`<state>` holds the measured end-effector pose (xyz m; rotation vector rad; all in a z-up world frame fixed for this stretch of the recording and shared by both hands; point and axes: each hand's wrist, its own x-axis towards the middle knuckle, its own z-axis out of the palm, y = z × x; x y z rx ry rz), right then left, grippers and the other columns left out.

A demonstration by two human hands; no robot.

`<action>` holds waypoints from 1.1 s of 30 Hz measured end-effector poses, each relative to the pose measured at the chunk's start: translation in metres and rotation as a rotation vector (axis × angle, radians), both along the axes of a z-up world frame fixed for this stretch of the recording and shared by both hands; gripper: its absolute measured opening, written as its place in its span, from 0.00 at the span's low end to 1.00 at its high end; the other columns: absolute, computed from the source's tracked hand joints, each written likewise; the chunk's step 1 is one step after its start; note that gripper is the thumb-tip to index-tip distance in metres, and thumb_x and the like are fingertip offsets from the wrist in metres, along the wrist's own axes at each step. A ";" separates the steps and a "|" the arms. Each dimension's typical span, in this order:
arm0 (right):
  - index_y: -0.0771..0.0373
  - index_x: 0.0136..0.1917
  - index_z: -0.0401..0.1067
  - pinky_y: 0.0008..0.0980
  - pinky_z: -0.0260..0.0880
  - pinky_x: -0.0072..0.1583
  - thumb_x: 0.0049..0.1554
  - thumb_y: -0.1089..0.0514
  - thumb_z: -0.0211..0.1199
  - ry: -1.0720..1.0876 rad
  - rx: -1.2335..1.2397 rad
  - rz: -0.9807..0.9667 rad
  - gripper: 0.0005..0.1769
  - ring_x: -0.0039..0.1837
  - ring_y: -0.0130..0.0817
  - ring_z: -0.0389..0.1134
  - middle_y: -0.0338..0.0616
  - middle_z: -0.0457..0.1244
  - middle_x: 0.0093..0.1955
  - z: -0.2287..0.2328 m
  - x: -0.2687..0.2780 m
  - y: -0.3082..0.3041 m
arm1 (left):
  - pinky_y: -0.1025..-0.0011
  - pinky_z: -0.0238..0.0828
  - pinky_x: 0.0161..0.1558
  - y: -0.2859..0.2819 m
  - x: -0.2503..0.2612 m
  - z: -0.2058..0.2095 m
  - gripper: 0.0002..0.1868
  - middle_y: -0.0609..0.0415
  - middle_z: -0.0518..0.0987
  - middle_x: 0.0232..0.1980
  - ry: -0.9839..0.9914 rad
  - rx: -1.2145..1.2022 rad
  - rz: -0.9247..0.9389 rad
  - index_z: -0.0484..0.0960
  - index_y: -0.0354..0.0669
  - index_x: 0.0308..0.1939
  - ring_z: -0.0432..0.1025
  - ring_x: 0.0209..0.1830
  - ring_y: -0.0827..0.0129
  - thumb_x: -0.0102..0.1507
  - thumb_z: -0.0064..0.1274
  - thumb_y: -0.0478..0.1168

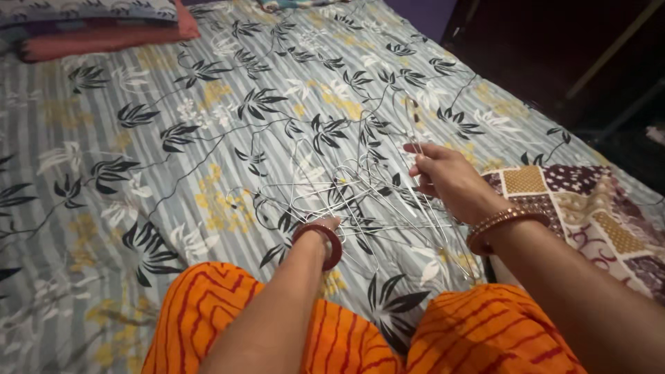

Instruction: The person sits on a bed, gathers and stacks metal hangers, then places them on a shelf. They then pick up several folded garments from the bed, unfold and refold them, and place them on the shelf. Finally, they pick up a black garment and place it on the shelf.

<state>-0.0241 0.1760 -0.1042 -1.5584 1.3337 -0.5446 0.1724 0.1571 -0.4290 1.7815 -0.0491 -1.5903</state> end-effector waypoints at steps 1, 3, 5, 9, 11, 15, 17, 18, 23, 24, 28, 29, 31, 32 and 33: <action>0.57 0.73 0.67 0.24 0.67 0.49 0.66 0.56 0.46 0.027 -0.006 -0.004 0.23 0.42 0.21 0.59 0.36 0.61 0.43 0.000 0.001 -0.003 | 0.51 0.65 0.67 -0.003 0.000 0.000 0.42 0.37 0.70 0.72 0.026 -0.019 0.059 0.67 0.31 0.70 0.71 0.65 0.49 0.64 0.55 0.61; 0.58 0.71 0.69 0.23 0.63 0.46 0.67 0.55 0.47 0.079 -0.018 -0.012 0.22 0.41 0.22 0.56 0.36 0.60 0.43 -0.005 0.002 -0.006 | 0.52 0.67 0.63 -0.003 0.000 0.005 0.38 0.38 0.73 0.67 0.061 -0.039 0.157 0.69 0.32 0.67 0.73 0.60 0.50 0.66 0.52 0.60; 0.61 0.70 0.70 0.21 0.63 0.45 0.66 0.56 0.48 0.017 0.012 0.014 0.22 0.41 0.22 0.57 0.36 0.61 0.43 -0.011 0.003 -0.011 | 0.53 0.68 0.58 0.004 0.000 0.018 0.33 0.38 0.77 0.60 -0.053 -0.018 0.213 0.73 0.32 0.61 0.74 0.54 0.50 0.69 0.47 0.60; 0.65 0.69 0.71 0.22 0.62 0.43 0.65 0.58 0.49 -0.075 0.081 0.036 0.22 0.39 0.25 0.55 0.38 0.61 0.43 -0.018 0.009 -0.025 | 0.53 0.71 0.48 0.011 0.014 0.074 0.32 0.39 0.84 0.46 -0.428 -0.188 0.356 0.80 0.32 0.50 0.77 0.40 0.50 0.74 0.37 0.61; 0.65 0.69 0.70 0.21 0.65 0.45 0.65 0.57 0.48 -0.096 0.092 0.033 0.22 0.41 0.24 0.58 0.39 0.62 0.43 -0.021 0.012 -0.028 | 0.59 0.70 0.36 0.012 0.017 0.106 0.28 0.44 0.85 0.37 -0.431 -0.458 0.461 0.79 0.34 0.44 0.78 0.31 0.56 0.74 0.39 0.57; 0.64 0.72 0.66 0.24 0.69 0.48 0.66 0.57 0.47 -0.228 0.126 0.038 0.23 0.43 0.26 0.61 0.41 0.62 0.43 -0.022 0.012 -0.024 | 0.68 0.68 0.20 0.021 0.022 0.157 0.21 0.51 0.78 0.27 -0.312 -0.800 0.396 0.75 0.35 0.43 0.74 0.20 0.64 0.71 0.42 0.53; 0.64 0.72 0.66 0.24 0.70 0.50 0.66 0.57 0.47 -0.241 0.118 0.045 0.23 0.45 0.25 0.64 0.40 0.64 0.45 -0.019 0.012 -0.019 | 0.69 0.69 0.19 0.027 0.022 0.177 0.19 0.50 0.77 0.24 -0.343 -0.859 0.259 0.77 0.37 0.45 0.73 0.17 0.65 0.71 0.41 0.51; 0.64 0.71 0.66 0.23 0.71 0.52 0.65 0.57 0.47 -0.247 0.115 0.048 0.23 0.46 0.25 0.65 0.40 0.65 0.46 -0.017 0.013 -0.017 | 0.70 0.69 0.20 0.029 0.022 0.185 0.18 0.51 0.78 0.25 -0.360 -0.876 0.192 0.79 0.40 0.47 0.74 0.18 0.67 0.70 0.41 0.50; 0.66 0.70 0.67 0.25 0.70 0.53 0.67 0.58 0.47 -0.301 0.045 0.028 0.22 0.48 0.22 0.66 0.38 0.66 0.49 -0.007 0.022 -0.012 | 0.71 0.73 0.24 0.014 0.024 0.200 0.20 0.49 0.81 0.27 -0.446 -0.863 0.110 0.82 0.37 0.49 0.77 0.21 0.67 0.71 0.39 0.48; 0.66 0.70 0.67 0.26 0.70 0.53 0.67 0.58 0.47 -0.292 0.031 0.004 0.21 0.48 0.22 0.66 0.38 0.67 0.50 -0.006 0.022 -0.012 | 0.71 0.75 0.26 0.007 0.027 0.199 0.20 0.48 0.82 0.28 -0.441 -0.826 0.117 0.81 0.35 0.49 0.78 0.23 0.66 0.72 0.40 0.47; 0.67 0.69 0.68 0.27 0.73 0.53 0.66 0.58 0.48 -0.305 0.020 0.039 0.21 0.47 0.24 0.66 0.40 0.67 0.49 0.000 0.018 -0.012 | 0.62 0.74 0.41 0.000 0.039 0.190 0.25 0.39 0.79 0.43 -0.799 -0.649 -0.020 0.73 0.33 0.59 0.75 0.40 0.53 0.67 0.50 0.50; 0.66 0.69 0.68 0.27 0.73 0.53 0.66 0.58 0.48 -0.296 0.033 0.040 0.21 0.47 0.25 0.66 0.40 0.67 0.48 0.000 0.016 -0.010 | 0.60 0.72 0.45 0.003 0.039 0.190 0.29 0.36 0.77 0.47 -0.919 -0.597 -0.066 0.70 0.33 0.63 0.74 0.45 0.50 0.65 0.53 0.51; 0.66 0.70 0.69 0.28 0.72 0.53 0.66 0.58 0.49 -0.282 0.046 0.053 0.22 0.46 0.26 0.66 0.41 0.67 0.48 0.002 0.015 -0.006 | 0.54 0.70 0.54 0.010 0.040 0.198 0.39 0.30 0.75 0.56 -1.157 -0.482 -0.156 0.66 0.34 0.70 0.72 0.55 0.43 0.62 0.60 0.52; 0.66 0.70 0.69 0.28 0.72 0.53 0.65 0.58 0.50 -0.276 0.046 0.066 0.23 0.47 0.26 0.66 0.41 0.67 0.49 0.004 0.015 -0.005 | 0.54 0.71 0.54 0.011 0.038 0.207 0.35 0.31 0.78 0.55 -0.941 -0.589 -0.143 0.71 0.32 0.66 0.74 0.55 0.43 0.64 0.57 0.54; 0.66 0.70 0.70 0.28 0.72 0.53 0.65 0.58 0.51 -0.267 0.051 0.077 0.23 0.47 0.26 0.67 0.41 0.68 0.49 0.004 0.016 -0.002 | 0.54 0.72 0.54 0.013 0.035 0.217 0.32 0.32 0.82 0.55 -0.723 -0.691 -0.135 0.77 0.31 0.63 0.76 0.55 0.44 0.65 0.54 0.55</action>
